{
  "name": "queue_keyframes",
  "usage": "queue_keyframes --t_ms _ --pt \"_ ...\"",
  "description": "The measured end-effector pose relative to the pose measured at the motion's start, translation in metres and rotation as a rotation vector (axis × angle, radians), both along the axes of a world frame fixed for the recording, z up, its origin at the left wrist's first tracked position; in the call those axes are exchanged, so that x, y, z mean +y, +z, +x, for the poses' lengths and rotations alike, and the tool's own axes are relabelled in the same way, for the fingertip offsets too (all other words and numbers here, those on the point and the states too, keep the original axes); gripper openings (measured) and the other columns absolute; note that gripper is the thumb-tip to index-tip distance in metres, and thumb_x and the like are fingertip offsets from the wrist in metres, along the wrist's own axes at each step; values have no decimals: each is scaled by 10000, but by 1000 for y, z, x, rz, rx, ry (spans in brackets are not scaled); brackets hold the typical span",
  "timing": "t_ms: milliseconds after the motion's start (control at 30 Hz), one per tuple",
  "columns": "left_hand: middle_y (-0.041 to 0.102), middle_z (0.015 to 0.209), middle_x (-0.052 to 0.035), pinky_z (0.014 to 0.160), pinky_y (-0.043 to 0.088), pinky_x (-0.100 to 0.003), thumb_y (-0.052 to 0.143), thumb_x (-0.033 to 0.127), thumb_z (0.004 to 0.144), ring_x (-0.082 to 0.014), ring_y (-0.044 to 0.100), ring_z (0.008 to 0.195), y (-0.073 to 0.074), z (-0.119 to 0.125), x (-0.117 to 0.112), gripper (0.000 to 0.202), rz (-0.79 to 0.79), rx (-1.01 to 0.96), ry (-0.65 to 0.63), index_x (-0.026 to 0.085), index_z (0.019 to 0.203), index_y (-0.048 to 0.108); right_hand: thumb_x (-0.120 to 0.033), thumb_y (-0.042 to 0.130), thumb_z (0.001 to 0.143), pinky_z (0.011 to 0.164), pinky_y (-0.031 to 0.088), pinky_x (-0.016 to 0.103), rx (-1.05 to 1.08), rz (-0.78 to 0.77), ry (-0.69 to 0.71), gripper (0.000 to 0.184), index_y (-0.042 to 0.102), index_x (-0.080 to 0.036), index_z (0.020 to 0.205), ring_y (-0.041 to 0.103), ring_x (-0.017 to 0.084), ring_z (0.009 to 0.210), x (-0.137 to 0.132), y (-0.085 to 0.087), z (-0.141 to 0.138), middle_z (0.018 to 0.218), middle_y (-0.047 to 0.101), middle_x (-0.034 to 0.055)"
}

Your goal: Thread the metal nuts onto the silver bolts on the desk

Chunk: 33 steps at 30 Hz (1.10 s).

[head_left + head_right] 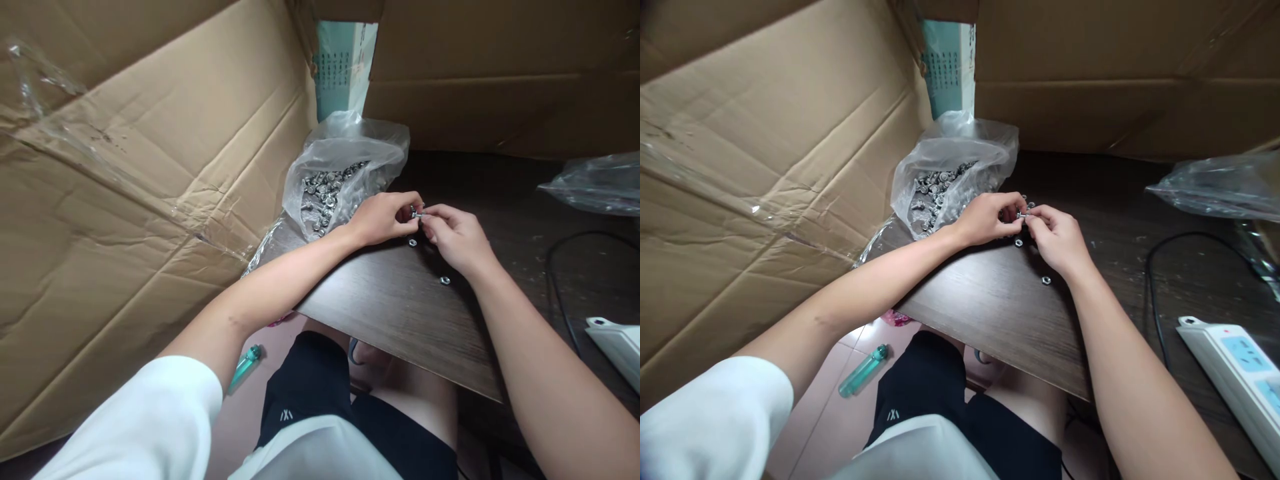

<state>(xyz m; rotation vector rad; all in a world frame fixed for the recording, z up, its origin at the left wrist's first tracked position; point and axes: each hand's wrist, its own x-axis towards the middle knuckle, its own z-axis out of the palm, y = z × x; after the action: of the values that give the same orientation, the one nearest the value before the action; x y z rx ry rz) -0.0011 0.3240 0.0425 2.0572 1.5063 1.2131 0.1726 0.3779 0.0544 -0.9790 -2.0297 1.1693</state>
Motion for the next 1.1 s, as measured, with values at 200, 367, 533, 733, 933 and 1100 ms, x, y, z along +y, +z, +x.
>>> queue_keyframes --t_ms 200,367,533,733,933,1100 --pt "703 785 -6 678 442 -269 652 241 859 -148 638 727 0 0 -1 128 13 6 -1 177 967 677 -394 593 827 502 296 299 -30 33 1 220 646 -192 758 408 146 527 1 -1 1 586 479 0" --pt "694 781 -3 689 447 -255 648 247 859 -136 627 716 0 0 0 134 34 -14 3 169 965 671 -400 629 865 509 320 295 17 44 5 199 672 -206 859 430 154 528 4 -7 2 599 503 0" --pt "685 773 1 689 450 -250 649 236 850 -131 617 703 -2 0 2 113 44 -11 5 176 945 664 -458 657 865 524 341 295 32 75 17 254 659 -204 864 454 160 543 4 -9 2 612 506 1" --pt "679 745 11 671 446 -239 645 212 839 -118 605 672 -3 0 3 99 60 -29 9 173 929 661 -492 584 911 535 335 292 -16 113 43 345 607 -190 745 430 144 544 3 -4 3 610 496 4" --pt "683 755 12 665 440 -233 662 187 819 -122 615 692 1 0 2 110 48 -8 24 173 928 667 -434 570 864 591 368 296 50 89 15 270 657 -179 874 469 153 581 5 -7 0 642 535 -1" --pt "682 749 20 658 438 -231 671 196 824 -117 614 679 5 0 1 119 16 15 49 178 942 681 -411 548 862 616 382 293 41 78 30 250 645 -181 851 508 164 620 6 -7 -1 682 591 11"
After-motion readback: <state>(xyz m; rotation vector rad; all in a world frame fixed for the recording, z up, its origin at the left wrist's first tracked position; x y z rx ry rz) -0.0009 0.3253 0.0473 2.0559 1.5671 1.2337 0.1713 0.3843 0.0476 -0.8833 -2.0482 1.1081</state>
